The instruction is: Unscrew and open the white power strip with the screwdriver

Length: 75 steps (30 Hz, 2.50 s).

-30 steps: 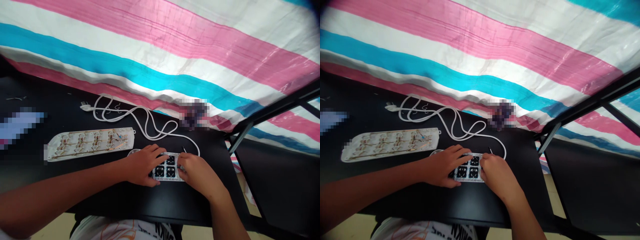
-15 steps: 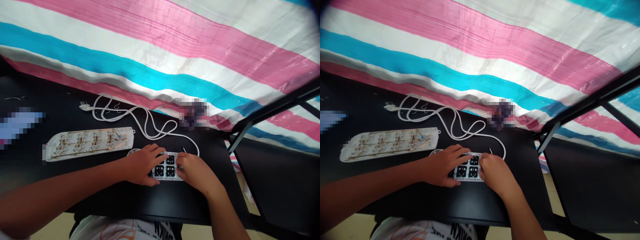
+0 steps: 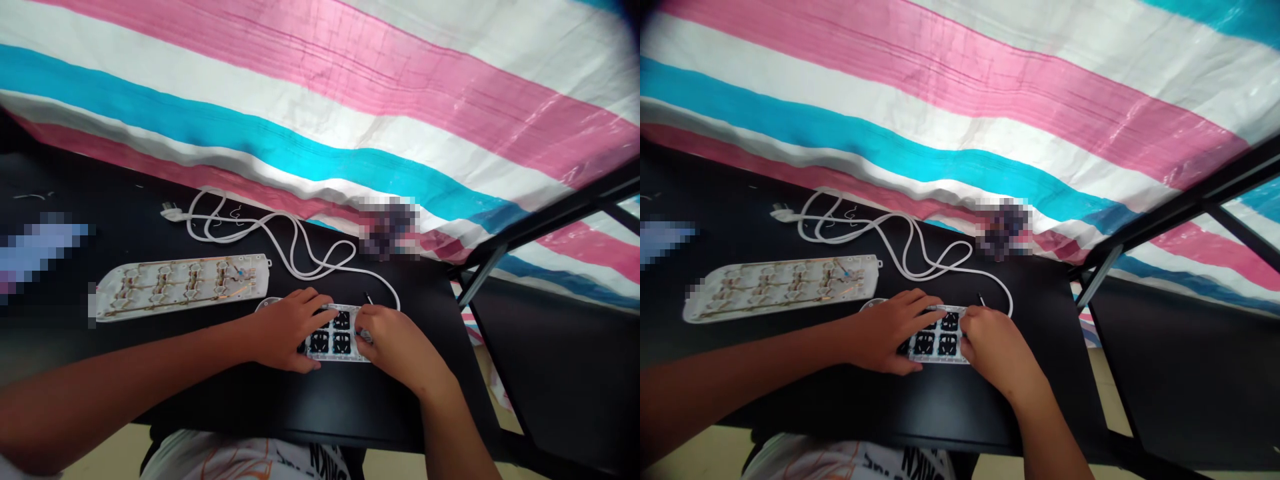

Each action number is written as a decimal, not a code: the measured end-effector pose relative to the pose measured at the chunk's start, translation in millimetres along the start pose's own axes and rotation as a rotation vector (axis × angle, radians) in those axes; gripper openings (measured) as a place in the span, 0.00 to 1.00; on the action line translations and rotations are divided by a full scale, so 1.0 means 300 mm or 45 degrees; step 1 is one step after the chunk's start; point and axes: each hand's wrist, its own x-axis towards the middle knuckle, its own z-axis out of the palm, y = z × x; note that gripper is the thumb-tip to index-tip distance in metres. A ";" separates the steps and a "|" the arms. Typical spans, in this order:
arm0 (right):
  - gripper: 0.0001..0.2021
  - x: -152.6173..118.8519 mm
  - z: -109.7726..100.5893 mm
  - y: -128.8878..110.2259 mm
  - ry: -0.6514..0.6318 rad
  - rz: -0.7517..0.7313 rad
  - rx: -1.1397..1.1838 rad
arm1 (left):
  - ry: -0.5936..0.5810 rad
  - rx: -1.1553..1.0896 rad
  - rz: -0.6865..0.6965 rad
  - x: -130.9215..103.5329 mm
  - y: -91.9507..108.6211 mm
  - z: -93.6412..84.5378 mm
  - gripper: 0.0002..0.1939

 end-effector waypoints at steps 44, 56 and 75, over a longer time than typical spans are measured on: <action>0.06 0.006 0.017 -0.012 0.015 -0.024 0.100 | 0.003 -0.020 -0.007 0.002 0.003 -0.004 0.43; 0.06 0.020 0.032 0.014 0.091 -0.013 0.098 | -0.002 -0.001 -0.011 0.000 0.002 0.001 0.44; 0.10 0.021 0.020 0.002 0.050 0.069 -0.089 | -0.013 -0.012 -0.002 -0.001 0.002 -0.002 0.44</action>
